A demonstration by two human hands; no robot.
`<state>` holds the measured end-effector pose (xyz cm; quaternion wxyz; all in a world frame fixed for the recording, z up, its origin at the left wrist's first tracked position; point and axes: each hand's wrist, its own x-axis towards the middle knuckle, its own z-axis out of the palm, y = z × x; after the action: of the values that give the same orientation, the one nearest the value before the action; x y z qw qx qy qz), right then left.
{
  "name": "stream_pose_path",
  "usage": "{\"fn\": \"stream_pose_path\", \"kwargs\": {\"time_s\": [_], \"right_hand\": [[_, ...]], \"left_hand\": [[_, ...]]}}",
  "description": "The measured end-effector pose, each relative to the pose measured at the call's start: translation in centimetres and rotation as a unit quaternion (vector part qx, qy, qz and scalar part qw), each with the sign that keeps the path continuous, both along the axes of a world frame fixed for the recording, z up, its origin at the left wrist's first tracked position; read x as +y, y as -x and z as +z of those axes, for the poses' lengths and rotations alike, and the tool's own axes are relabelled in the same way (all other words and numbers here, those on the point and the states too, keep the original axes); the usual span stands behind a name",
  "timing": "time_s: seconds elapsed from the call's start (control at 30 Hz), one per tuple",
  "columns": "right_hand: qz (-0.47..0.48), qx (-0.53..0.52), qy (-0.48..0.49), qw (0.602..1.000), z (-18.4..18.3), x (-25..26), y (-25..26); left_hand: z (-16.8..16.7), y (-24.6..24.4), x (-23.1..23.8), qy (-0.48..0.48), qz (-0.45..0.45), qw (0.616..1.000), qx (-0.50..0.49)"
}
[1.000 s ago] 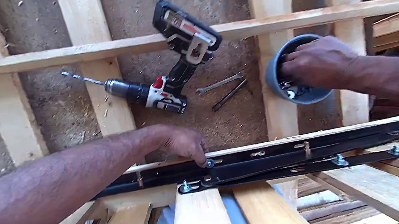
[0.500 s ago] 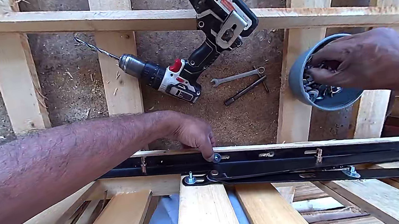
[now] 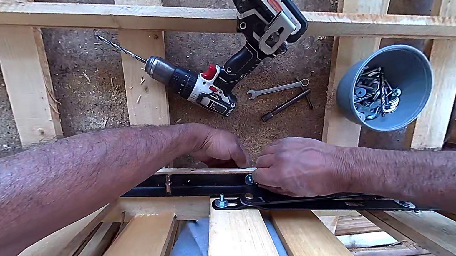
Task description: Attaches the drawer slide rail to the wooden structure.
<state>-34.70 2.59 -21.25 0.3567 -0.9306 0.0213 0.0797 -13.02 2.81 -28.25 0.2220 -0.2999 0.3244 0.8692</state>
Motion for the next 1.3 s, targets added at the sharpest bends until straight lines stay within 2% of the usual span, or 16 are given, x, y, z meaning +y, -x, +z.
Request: {"fn": "stream_pose_path", "kwargs": {"time_s": [0.33,0.5,0.9,1.07,1.3], "right_hand": [[0.050,-0.006,0.042,0.998,0.7,-0.1,-1.5],[0.047,-0.032,0.012,0.998,0.0,-0.1,-1.4],[0.040,-0.091,0.025,0.995,-1.1,-0.2,-0.6],[0.026,-0.086,0.028,0.996,-1.3,-0.2,-0.3],[0.037,-0.038,-0.015,0.998,-1.2,-0.4,-0.1]], "left_hand": [[0.0,-0.1,-0.3,0.013,-0.012,1.000,0.019],[-0.2,-0.2,-0.3,0.004,-0.007,0.999,0.036],[0.0,-0.2,-0.4,-0.017,-0.007,1.000,0.017],[0.2,-0.1,-0.5,-0.017,-0.006,1.000,0.012],[0.3,-0.1,-0.5,-0.020,-0.007,1.000,-0.003]]}}
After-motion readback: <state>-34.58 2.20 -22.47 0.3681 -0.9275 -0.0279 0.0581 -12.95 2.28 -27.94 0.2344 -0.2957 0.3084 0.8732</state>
